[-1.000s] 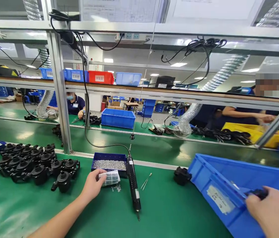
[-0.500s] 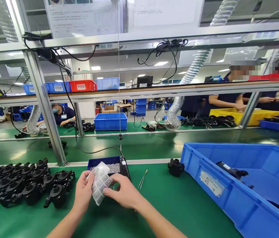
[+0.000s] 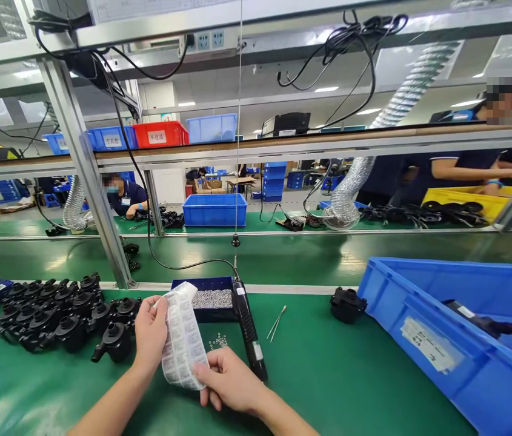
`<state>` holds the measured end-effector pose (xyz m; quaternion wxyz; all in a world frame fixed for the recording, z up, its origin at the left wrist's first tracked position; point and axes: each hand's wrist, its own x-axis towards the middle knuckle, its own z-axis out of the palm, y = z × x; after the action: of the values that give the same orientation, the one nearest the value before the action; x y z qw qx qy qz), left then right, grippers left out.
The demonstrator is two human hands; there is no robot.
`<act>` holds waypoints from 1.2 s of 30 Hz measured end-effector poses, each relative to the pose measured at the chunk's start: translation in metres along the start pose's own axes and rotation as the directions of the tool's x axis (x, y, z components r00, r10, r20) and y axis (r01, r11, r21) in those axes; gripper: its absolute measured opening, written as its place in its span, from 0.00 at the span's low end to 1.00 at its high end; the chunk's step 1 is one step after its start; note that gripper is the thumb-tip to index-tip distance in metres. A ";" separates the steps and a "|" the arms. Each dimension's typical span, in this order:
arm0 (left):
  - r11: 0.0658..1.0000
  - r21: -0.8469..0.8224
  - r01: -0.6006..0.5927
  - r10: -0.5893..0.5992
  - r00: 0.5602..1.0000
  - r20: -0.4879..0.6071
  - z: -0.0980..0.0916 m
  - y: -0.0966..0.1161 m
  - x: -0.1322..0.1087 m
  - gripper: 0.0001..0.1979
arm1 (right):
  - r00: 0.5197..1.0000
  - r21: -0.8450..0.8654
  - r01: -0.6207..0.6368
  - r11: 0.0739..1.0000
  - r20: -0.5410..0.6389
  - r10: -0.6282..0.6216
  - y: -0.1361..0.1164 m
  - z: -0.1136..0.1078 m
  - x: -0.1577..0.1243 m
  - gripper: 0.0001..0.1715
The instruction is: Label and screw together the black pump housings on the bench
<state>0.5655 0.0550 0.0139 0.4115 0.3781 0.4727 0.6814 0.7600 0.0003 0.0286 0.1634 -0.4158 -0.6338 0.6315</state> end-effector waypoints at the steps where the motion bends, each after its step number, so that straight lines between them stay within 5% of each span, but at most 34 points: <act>1: 1.000 0.015 -0.019 0.019 1.000 0.008 -0.001 0.001 0.001 0.32 | 1.000 -0.029 0.008 1.000 -0.027 -0.009 0.000 0.000 0.000 0.40; 3: 0.997 0.047 -0.061 0.059 0.997 0.046 -0.001 0.002 -0.001 0.30 | 0.974 -0.178 0.064 0.982 -0.203 -0.100 0.000 -0.002 -0.003 0.32; 4: 0.996 0.057 -0.074 0.069 0.994 0.079 -0.001 0.002 -0.003 0.28 | 0.921 -0.286 0.113 0.952 -0.328 -0.208 -0.001 -0.004 -0.004 0.27; 7: 0.975 0.139 -0.174 0.137 0.960 0.244 0.000 0.002 -0.016 0.22 | 0.586 -0.602 0.226 0.766 -0.544 -0.601 -0.004 -0.014 -0.011 0.19; 9: 0.909 0.211 -0.359 0.265 0.889 0.372 0.001 0.001 -0.027 0.16 | 0.458 -0.711 0.250 0.658 -0.512 -0.727 -0.009 -0.024 -0.016 0.24; 13: 0.701 0.191 -0.687 0.519 0.676 0.524 0.003 0.004 -0.041 0.07 | 0.499 -0.777 0.272 0.567 -0.390 -0.774 -0.016 -0.036 -0.024 0.16; 16: 0.636 0.173 -0.752 0.571 0.609 0.550 0.006 0.008 -0.043 0.06 | 0.528 -0.762 0.314 0.566 -0.356 -0.771 -0.019 -0.034 -0.025 0.03; 19: 0.629 0.183 -0.756 0.562 0.604 0.565 0.007 0.011 -0.042 0.03 | 0.487 -0.786 0.314 0.533 -0.349 -0.801 -0.020 -0.030 -0.023 0.05; 28: 0.670 0.210 -0.712 0.524 0.654 0.545 0.009 0.015 -0.046 0.04 | 0.266 -0.946 0.215 0.242 -0.182 -0.947 -0.026 -0.031 -0.023 0.15; 36: 0.653 0.176 -0.736 0.573 0.633 0.521 0.010 0.014 -0.047 0.04 | 0.254 -0.950 0.209 0.233 -0.178 -0.951 -0.030 -0.027 -0.022 0.16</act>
<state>0.5890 0.0122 0.0239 0.1410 0.7339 0.3183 0.5833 0.7835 0.0070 0.0675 0.4727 -0.3361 -0.8074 -0.1080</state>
